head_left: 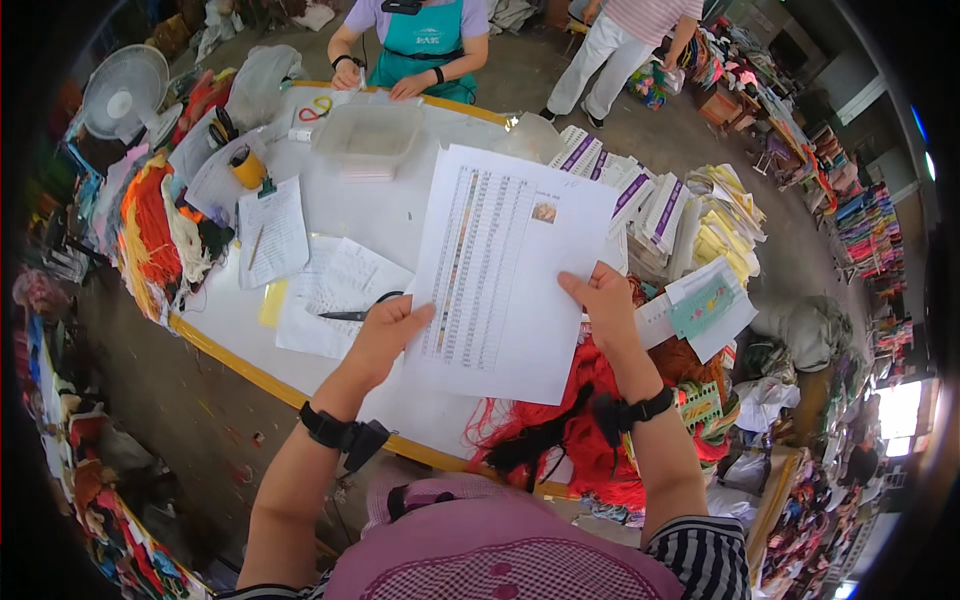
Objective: The person picks up a paper list and a thread card, then walks to the hanging thread bundles. They select bundles of green and dark green thread, looping strands through the holes in the thread card while referring to the list.
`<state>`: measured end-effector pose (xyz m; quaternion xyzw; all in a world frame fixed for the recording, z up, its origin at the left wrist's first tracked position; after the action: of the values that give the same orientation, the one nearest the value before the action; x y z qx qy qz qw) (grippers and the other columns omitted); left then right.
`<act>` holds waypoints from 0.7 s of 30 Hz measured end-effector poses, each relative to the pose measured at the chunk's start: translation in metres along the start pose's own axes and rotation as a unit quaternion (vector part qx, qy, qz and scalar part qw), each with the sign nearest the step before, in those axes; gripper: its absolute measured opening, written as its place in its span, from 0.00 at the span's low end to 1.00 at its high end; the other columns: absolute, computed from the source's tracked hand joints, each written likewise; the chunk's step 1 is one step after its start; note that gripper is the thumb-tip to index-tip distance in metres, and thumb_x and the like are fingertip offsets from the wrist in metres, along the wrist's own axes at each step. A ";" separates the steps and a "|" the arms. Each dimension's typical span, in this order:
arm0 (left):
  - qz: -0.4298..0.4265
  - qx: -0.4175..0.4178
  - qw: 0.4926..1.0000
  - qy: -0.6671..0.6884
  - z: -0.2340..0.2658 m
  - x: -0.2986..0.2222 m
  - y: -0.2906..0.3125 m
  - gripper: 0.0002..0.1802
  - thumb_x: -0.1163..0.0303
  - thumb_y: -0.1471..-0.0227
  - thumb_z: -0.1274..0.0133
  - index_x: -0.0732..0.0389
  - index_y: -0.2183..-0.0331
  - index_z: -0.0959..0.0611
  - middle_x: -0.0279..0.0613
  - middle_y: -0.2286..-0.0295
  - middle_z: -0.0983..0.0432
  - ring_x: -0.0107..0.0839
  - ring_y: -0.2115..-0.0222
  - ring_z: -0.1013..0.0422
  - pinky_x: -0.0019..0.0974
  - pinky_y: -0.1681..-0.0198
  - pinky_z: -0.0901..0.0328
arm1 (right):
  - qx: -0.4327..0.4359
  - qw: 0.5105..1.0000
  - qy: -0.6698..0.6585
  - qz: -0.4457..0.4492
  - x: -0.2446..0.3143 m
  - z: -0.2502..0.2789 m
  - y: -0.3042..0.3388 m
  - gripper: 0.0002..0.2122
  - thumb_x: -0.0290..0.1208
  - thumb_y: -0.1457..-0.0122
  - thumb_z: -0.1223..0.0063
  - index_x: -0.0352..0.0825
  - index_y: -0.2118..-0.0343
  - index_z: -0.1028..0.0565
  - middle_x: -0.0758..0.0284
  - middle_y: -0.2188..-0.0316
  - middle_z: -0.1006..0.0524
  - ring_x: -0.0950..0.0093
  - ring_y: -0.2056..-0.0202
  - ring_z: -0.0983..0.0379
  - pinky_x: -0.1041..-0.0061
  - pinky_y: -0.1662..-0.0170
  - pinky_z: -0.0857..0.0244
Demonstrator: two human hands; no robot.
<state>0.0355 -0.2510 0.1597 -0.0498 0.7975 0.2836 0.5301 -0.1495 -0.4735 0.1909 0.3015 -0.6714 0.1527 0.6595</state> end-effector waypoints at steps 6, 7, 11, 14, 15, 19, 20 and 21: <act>-0.049 -0.058 0.995 0.072 0.003 0.003 0.013 0.13 0.72 0.45 0.46 0.70 0.59 0.20 0.41 0.65 0.21 0.24 0.68 0.26 0.28 0.63 0.31 | -0.013 0.997 -0.046 -0.059 -0.020 0.005 0.042 0.06 0.24 0.45 0.43 0.28 0.67 0.25 0.68 0.73 0.22 0.84 0.75 0.27 0.84 0.71 0.33; -0.060 -0.065 0.993 0.080 0.005 0.004 0.016 0.14 0.72 0.45 0.47 0.69 0.58 0.20 0.41 0.65 0.21 0.23 0.68 0.26 0.27 0.63 0.31 | -0.010 0.994 -0.052 -0.096 -0.033 0.004 0.053 0.05 0.24 0.44 0.44 0.29 0.67 0.25 0.69 0.74 0.22 0.84 0.75 0.28 0.85 0.71 0.33; -0.058 -0.107 0.987 0.104 0.020 0.013 0.026 0.14 0.70 0.43 0.48 0.67 0.58 0.20 0.39 0.64 0.21 0.22 0.67 0.27 0.26 0.62 0.31 | -0.013 0.992 0.086 -0.089 -0.044 0.007 0.088 0.04 0.23 0.44 0.45 0.29 0.67 0.24 0.71 0.76 0.22 0.86 0.76 0.30 0.86 0.72 0.36; -0.078 -0.140 0.976 0.147 0.037 0.013 0.034 0.13 0.68 0.42 0.49 0.66 0.58 0.20 0.37 0.64 0.21 0.21 0.67 0.28 0.26 0.62 0.32 | -0.132 0.982 0.127 0.055 -0.037 0.055 0.089 0.04 0.20 0.44 0.45 0.28 0.66 0.24 0.73 0.76 0.22 0.88 0.76 0.31 0.87 0.71 0.38; -0.079 -0.141 0.976 0.149 0.042 0.015 0.036 0.13 0.68 0.42 0.49 0.66 0.58 0.20 0.37 0.64 0.21 0.21 0.67 0.28 0.26 0.62 0.32 | -0.151 0.980 0.106 0.067 -0.040 0.075 0.091 0.05 0.20 0.44 0.46 0.27 0.65 0.24 0.72 0.75 0.22 0.87 0.75 0.30 0.87 0.70 0.38; -0.085 -0.159 0.974 0.140 0.059 0.022 0.047 0.13 0.67 0.42 0.49 0.65 0.59 0.20 0.36 0.64 0.22 0.20 0.67 0.28 0.25 0.63 0.32 | -0.150 0.986 0.038 0.057 -0.028 0.093 0.100 0.03 0.18 0.43 0.48 0.26 0.66 0.24 0.70 0.72 0.22 0.87 0.72 0.29 0.88 0.66 0.38; -0.086 -0.164 0.973 0.141 0.062 0.024 0.050 0.13 0.67 0.42 0.49 0.65 0.59 0.20 0.36 0.64 0.22 0.20 0.67 0.28 0.25 0.63 0.32 | -0.149 0.986 0.040 0.055 -0.024 0.092 0.102 0.04 0.19 0.43 0.48 0.26 0.66 0.24 0.70 0.72 0.22 0.86 0.72 0.29 0.87 0.66 0.37; -0.085 -0.166 0.972 0.142 0.064 0.025 0.051 0.13 0.67 0.42 0.49 0.65 0.59 0.20 0.36 0.64 0.22 0.20 0.67 0.28 0.25 0.63 0.32 | -0.151 0.986 0.041 0.054 -0.019 0.090 0.103 0.04 0.19 0.42 0.48 0.26 0.66 0.24 0.70 0.72 0.22 0.86 0.72 0.29 0.87 0.66 0.37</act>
<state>0.0580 -0.1706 0.1402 -0.2444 0.7994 0.3555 0.4181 -0.2847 -0.4445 0.1847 0.1549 -0.6743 0.0971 0.7155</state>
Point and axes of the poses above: each hand's wrist, its own y-axis away from the middle knuckle, its own z-axis out of the back of the hand, x = y × z, the point moved 6 cm from there along -y, towards the middle knuckle
